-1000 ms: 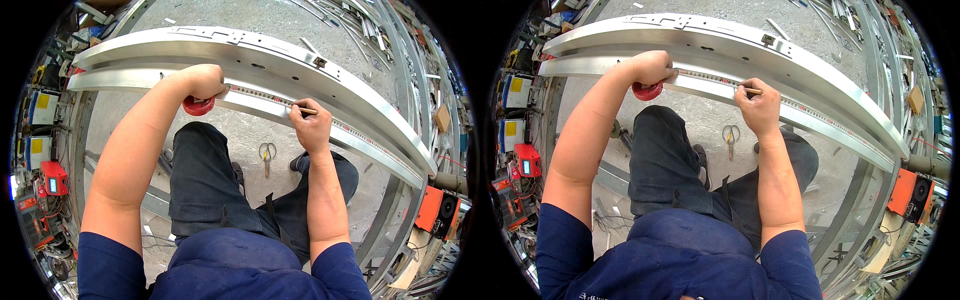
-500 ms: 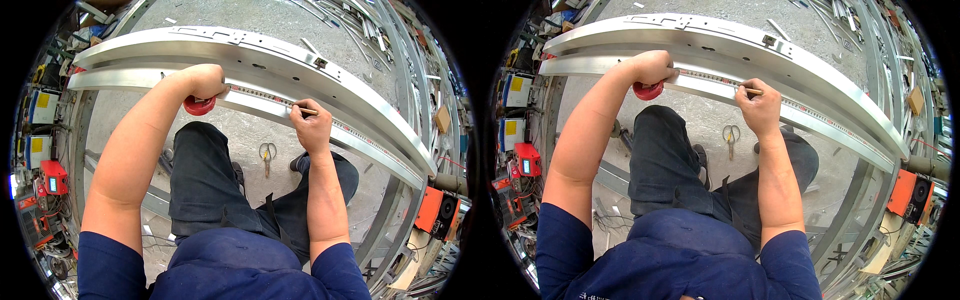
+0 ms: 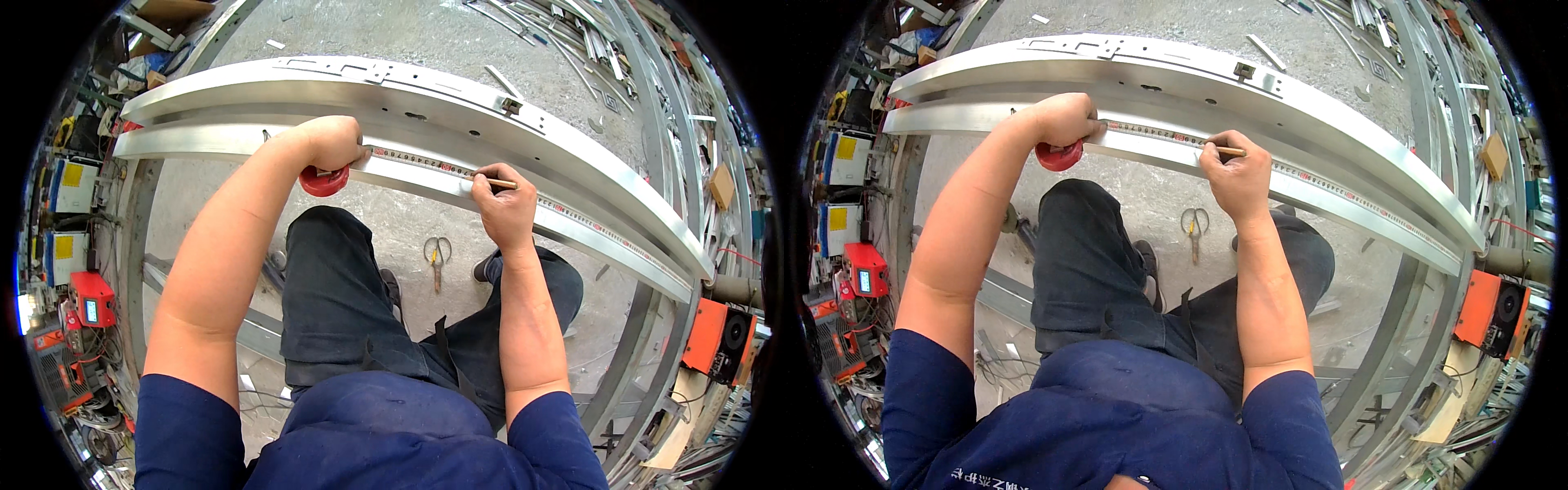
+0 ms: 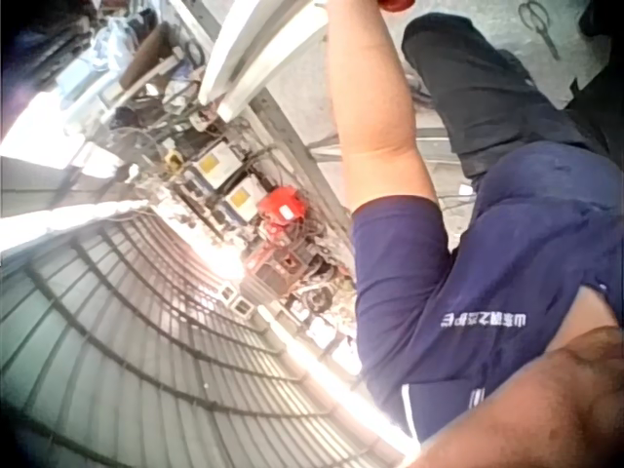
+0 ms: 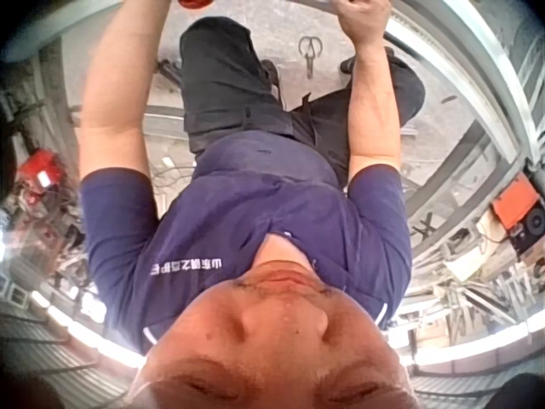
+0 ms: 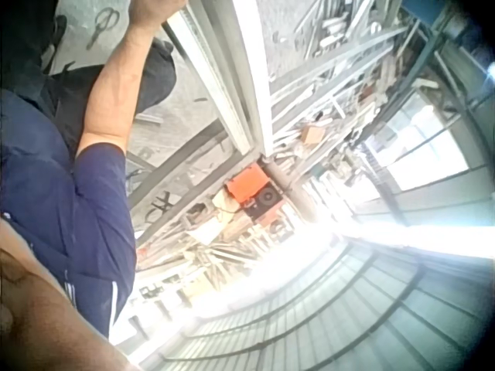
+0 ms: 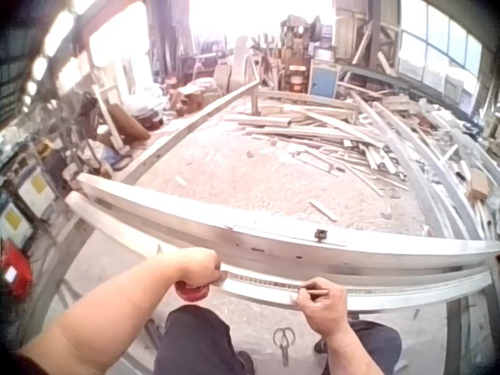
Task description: The person measures a long, curved metal frame using a tape measure and a pencil. They mark specific points along the frame's length and then use a metal square to draw perpendicular lines at the marked locations. The person repeats this process for multiple points on the frame.
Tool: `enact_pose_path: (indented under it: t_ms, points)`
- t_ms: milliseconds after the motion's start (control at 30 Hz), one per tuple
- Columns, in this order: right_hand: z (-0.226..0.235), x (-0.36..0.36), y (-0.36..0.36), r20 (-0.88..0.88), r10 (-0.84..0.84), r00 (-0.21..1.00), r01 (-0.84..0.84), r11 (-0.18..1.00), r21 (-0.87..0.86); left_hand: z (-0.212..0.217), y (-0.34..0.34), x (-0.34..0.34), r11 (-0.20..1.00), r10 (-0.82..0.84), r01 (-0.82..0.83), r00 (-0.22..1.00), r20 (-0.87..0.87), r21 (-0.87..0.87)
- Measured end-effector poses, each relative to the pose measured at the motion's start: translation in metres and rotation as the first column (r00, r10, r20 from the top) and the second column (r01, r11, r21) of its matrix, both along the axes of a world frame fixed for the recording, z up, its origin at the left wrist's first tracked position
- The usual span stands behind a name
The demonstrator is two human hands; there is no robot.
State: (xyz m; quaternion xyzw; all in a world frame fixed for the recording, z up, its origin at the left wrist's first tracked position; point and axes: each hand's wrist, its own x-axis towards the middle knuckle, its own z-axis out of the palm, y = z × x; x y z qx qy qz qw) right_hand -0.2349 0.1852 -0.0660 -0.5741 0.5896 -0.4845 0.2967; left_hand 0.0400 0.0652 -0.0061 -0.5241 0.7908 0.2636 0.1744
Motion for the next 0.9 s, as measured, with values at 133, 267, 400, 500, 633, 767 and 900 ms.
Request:
enact_pose_path:
  t_ms: [133, 267, 400, 500, 633, 767, 900]
  points:
    - [-0.005, -0.002, 0.0, 0.019, 0.003, 1.0, -0.003, 1.0, -0.023, 0.001, -0.001, -0.001, 1.0, -0.02, 0.02, 1.0, 0.015, 0.003]
    - [-0.004, -0.003, -0.001, 0.009, -0.001, 1.0, 0.001, 1.0, -0.027, 0.001, 0.0, -0.001, 1.0, -0.006, 0.006, 1.0, 0.014, -0.014]
    - [-0.004, -0.004, 0.0, 0.011, 0.005, 1.0, -0.005, 0.999, -0.035, 0.002, 0.001, -0.001, 1.0, 0.01, -0.01, 0.999, 0.034, -0.001]
    - [-0.006, -0.006, 0.001, 0.034, 0.019, 0.999, -0.02, 1.0, 0.021, 0.002, 0.0, -0.002, 1.0, 0.013, -0.013, 0.999, 0.034, 0.003]
    - [-0.009, -0.01, 0.001, 0.091, 0.028, 0.995, -0.03, 0.999, 0.024, 0.003, 0.0, -0.003, 1.0, 0.006, -0.006, 0.999, 0.04, 0.001]
    - [-0.013, -0.008, 0.002, 0.27, -0.023, 0.963, 0.035, 0.999, -0.04, 0.003, 0.0, -0.003, 1.0, -0.008, 0.008, 0.999, 0.04, -0.003]
    - [-0.003, -0.022, -0.003, -0.137, -0.091, 0.986, 0.043, 0.947, -0.319, 0.004, 0.001, -0.003, 1.0, 0.003, -0.003, 1.0, 0.029, 0.01]
